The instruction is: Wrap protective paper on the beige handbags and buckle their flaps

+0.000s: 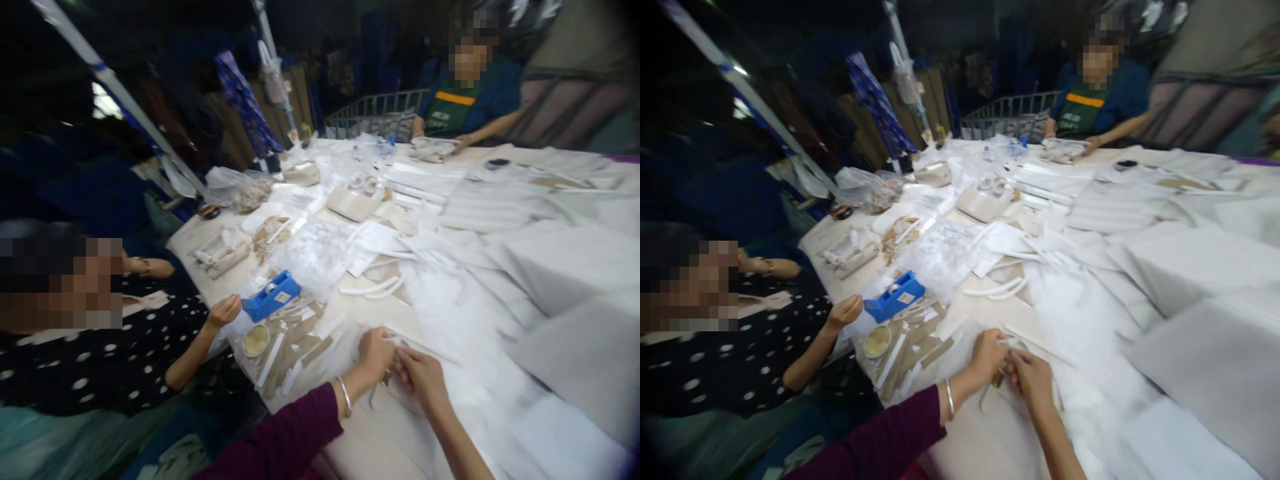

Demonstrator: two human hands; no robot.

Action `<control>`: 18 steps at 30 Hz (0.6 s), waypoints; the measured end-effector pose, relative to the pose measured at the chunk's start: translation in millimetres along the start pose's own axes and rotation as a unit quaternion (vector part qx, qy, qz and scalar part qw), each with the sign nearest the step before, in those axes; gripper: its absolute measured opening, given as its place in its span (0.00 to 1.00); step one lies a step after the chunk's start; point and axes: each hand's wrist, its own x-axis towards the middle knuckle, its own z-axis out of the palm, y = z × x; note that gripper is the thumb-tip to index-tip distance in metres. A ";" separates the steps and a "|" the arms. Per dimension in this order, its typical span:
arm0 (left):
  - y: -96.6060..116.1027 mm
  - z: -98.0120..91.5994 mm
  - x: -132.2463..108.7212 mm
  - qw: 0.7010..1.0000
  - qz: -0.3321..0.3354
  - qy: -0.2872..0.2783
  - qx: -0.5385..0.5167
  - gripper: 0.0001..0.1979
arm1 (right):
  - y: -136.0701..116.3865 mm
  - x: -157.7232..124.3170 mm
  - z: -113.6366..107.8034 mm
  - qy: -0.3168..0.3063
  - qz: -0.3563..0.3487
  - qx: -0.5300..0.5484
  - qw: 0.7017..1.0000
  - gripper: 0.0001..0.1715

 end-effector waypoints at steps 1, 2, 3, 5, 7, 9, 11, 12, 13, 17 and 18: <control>-0.7 -0.8 2.3 1.000 0.023 -0.006 0.004 0.10 | -2.6 -0.4 4.1 0.011 0.016 0.044 0.999 0.18; -1.4 -1.1 4.7 0.999 0.039 -0.006 0.007 0.10 | -4.7 0.2 7.0 0.015 0.037 0.084 0.996 0.16; -2.2 -1.2 6.6 0.999 0.053 -0.012 0.007 0.10 | -6.7 1.2 9.1 0.028 0.058 0.119 0.991 0.14; -3.5 -1.8 8.1 0.997 0.080 -0.014 0.007 0.10 | -10.7 2.6 11.8 0.050 0.080 0.181 0.979 0.12; -4.1 -2.8 7.1 0.995 0.103 -0.014 0.003 0.10 | -13.9 3.8 14.4 0.072 0.097 0.241 0.963 0.11; -4.3 -3.3 5.2 0.994 0.113 -0.009 -0.001 0.11 | -15.1 6.2 17.0 0.084 0.121 0.304 0.941 0.10; -4.5 -2.6 3.0 0.994 0.110 -0.009 -0.009 0.12 | -13.1 9.9 19.2 0.083 0.145 0.346 0.923 0.10; -4.8 -1.9 1.6 0.994 0.108 -0.009 -0.017 0.13 | -10.8 12.1 19.9 0.078 0.152 0.356 0.919 0.11; -5.4 -1.1 0.1 0.994 0.107 -0.009 -0.025 0.13 | -7.7 14.5 20.5 0.071 0.156 0.362 0.916 0.11; -9.0 2.7 -6.0 0.993 0.107 -0.024 -0.035 0.14 | 9.6 26.5 20.5 0.033 0.175 0.401 0.899 0.10; -10.0 3.8 -6.8 0.993 0.110 -0.028 -0.032 0.14 | 13.4 29.6 20.1 0.023 0.176 0.408 0.895 0.10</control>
